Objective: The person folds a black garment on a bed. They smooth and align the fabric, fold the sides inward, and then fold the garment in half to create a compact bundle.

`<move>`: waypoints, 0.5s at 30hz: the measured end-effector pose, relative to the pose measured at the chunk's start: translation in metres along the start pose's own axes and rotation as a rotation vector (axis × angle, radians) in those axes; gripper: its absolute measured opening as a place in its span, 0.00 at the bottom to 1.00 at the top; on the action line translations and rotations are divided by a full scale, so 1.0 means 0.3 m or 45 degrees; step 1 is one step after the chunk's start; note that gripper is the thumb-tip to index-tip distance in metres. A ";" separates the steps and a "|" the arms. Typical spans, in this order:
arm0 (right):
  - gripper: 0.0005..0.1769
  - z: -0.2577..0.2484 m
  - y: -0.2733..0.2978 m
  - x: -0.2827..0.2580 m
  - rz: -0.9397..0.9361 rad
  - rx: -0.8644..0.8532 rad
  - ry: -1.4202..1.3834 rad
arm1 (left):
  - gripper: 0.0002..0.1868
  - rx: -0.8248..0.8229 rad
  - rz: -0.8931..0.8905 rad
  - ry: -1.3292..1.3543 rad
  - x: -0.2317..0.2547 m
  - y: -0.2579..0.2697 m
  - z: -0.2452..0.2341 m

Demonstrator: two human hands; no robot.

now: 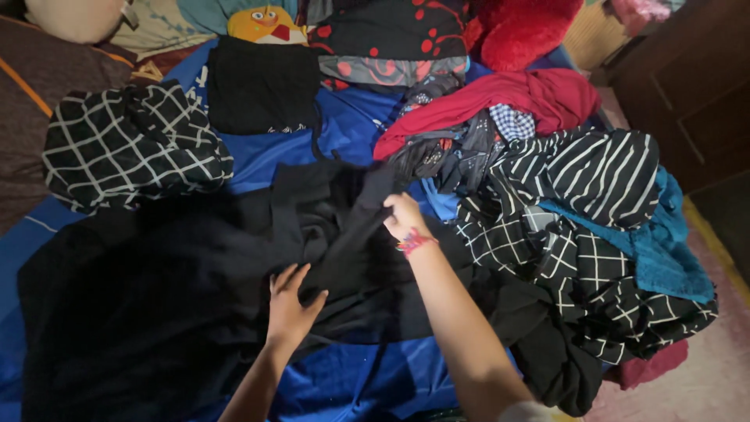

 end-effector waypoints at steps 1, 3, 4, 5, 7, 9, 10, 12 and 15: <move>0.20 0.072 0.090 -0.101 -0.203 -0.632 -0.464 | 0.36 0.011 0.024 -0.008 0.003 0.010 0.001; 0.21 0.039 0.320 -0.250 -0.402 -1.252 -0.931 | 0.36 0.012 0.045 -0.015 0.012 0.039 0.004; 0.21 -0.024 0.365 -0.253 -0.317 -0.994 -0.878 | 0.34 0.004 0.043 0.011 0.022 0.057 0.003; 0.22 -0.081 0.405 -0.280 -0.245 -0.748 -0.822 | 0.32 0.009 0.051 0.039 0.037 0.048 -0.001; 0.23 -0.188 0.554 -0.321 -0.136 -0.376 -0.733 | 0.30 -0.021 0.081 0.122 0.057 0.060 -0.006; 0.24 -0.415 0.481 -0.140 -0.015 0.006 -0.633 | 0.29 -0.067 0.106 0.207 0.084 0.076 -0.011; 0.31 -0.572 0.356 -0.086 -0.397 0.121 -0.200 | 0.27 -0.066 0.099 0.235 0.098 0.083 -0.021; 0.40 -0.608 0.360 -0.144 -0.773 0.232 0.240 | 0.26 -0.059 0.100 0.264 0.116 0.083 -0.025; 0.20 -0.445 0.710 -0.355 -1.041 0.386 -0.005 | 0.24 -0.027 0.093 0.292 0.125 0.092 -0.017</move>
Point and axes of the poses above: each hand's wrist, its own y-axis away from the middle knuckle, its own z-axis out of the palm, x = y × z, the point moved 8 cm from there along -y, towards the middle knuckle, and after that the axes turned 10 degrees about -y, right-handed, at the moved point
